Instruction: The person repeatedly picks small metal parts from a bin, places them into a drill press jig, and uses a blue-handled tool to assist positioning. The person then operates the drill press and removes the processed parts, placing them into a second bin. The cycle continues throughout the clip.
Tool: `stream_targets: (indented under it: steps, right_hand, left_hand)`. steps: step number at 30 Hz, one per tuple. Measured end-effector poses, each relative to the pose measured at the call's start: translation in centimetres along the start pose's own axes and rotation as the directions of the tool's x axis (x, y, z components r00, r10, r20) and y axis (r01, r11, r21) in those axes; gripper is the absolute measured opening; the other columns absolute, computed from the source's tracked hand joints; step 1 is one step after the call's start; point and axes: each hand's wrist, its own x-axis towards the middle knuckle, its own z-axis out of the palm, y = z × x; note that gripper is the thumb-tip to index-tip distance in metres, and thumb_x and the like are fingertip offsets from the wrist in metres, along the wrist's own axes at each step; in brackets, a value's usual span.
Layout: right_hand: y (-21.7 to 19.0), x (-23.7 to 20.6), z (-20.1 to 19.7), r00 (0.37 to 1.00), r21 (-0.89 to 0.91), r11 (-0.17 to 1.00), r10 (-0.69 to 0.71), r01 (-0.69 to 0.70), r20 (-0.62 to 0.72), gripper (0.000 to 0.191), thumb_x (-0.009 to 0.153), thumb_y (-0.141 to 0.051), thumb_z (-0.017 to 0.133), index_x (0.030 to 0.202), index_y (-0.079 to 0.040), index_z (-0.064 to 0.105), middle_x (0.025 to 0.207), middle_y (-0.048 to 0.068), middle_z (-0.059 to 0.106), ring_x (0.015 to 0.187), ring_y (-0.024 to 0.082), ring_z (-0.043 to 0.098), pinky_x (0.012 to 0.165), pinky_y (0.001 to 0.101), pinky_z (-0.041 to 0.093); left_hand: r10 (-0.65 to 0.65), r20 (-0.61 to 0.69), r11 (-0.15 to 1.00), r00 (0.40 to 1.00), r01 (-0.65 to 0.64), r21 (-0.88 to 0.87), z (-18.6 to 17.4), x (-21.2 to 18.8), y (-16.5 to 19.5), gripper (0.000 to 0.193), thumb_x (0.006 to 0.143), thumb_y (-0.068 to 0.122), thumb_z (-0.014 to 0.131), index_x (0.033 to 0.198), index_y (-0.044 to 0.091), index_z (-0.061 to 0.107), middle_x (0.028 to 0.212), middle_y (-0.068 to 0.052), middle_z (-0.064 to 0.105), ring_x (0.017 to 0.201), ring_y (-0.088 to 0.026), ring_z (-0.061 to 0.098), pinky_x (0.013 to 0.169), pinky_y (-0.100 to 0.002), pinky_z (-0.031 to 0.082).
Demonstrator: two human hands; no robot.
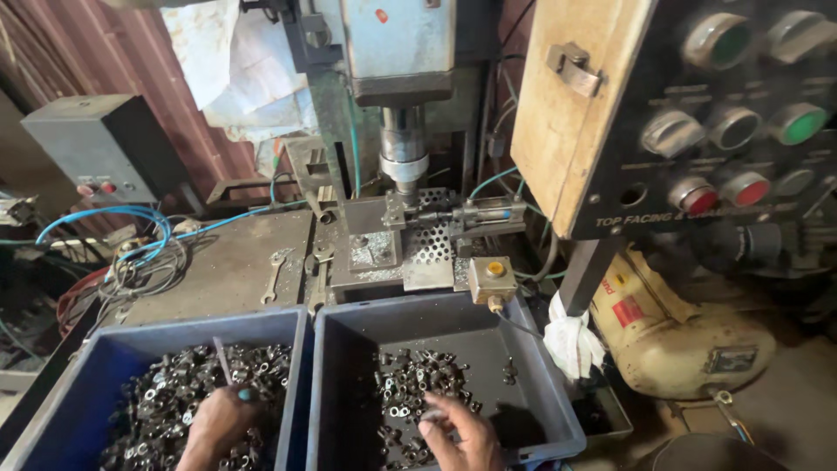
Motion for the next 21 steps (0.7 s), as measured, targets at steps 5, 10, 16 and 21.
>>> stream_targets:
  steps: [5, 10, 16, 21]
  right_hand:
    - [0.6, -0.2, 0.0, 0.99, -0.101, 0.995, 0.021, -0.007, 0.142, 0.034, 0.089, -0.028, 0.077, 0.117, -0.008, 0.077, 0.095, 0.008, 0.084, 0.089, 0.017, 0.081, 0.079, 0.0326, 0.062]
    - [3.5, 2.3, -0.4, 0.861, 0.371, 0.819, 0.264, -0.438, 0.434, 0.042, 0.1, -0.035, 0.058, 0.118, 0.0, 0.072, 0.098, 0.009, 0.081, 0.086, 0.017, 0.075, 0.078, 0.0326, 0.06]
    - [4.6, 2.7, -2.7, 0.844, 0.841, 0.279, 0.43, -0.463, 0.322, 0.028, 0.095, -0.025, 0.059, 0.111, -0.004, 0.068, 0.092, 0.01, 0.075, 0.081, 0.022, 0.072, 0.071, 0.0374, 0.057]
    - [5.4, 3.1, -3.1, 0.932, 0.873, 0.39, 0.319, -0.293, 0.17, 0.019, 0.096, -0.014, 0.063, 0.109, -0.002, 0.069, 0.089, 0.012, 0.074, 0.073, 0.023, 0.072, 0.061, 0.039, 0.055]
  left_hand:
    - [0.037, -0.422, 0.901, 0.906, -0.213, -0.378, -5.5, -8.2, 9.4, 0.032, 0.079, 0.025, 0.078, 0.108, 0.011, 0.076, 0.094, -0.016, 0.078, 0.086, -0.034, 0.077, 0.081, -0.045, 0.059]
    - [0.676, -0.544, 0.582, 0.497, -0.813, -0.019, -2.4, -13.7, 19.1, 0.024, 0.063, 0.009, 0.079, 0.085, 0.017, 0.072, 0.094, -0.003, 0.075, 0.087, -0.028, 0.071, 0.087, -0.044, 0.052]
    - [0.876, -0.457, 0.21, 0.155, -0.975, 0.072, 3.7, -16.7, 24.4, 0.038, 0.067, 0.019, 0.084, 0.099, 0.009, 0.066, 0.123, -0.016, 0.068, 0.1, -0.027, 0.07, 0.105, -0.055, 0.045]
    - [0.913, -0.242, 0.342, 0.33, -0.94, 0.01, 3.4, -16.3, 23.8, 0.071, 0.065, 0.017, 0.08, 0.132, 0.005, 0.06, 0.106, -0.015, 0.07, 0.101, -0.035, 0.07, 0.106, -0.06, 0.044]
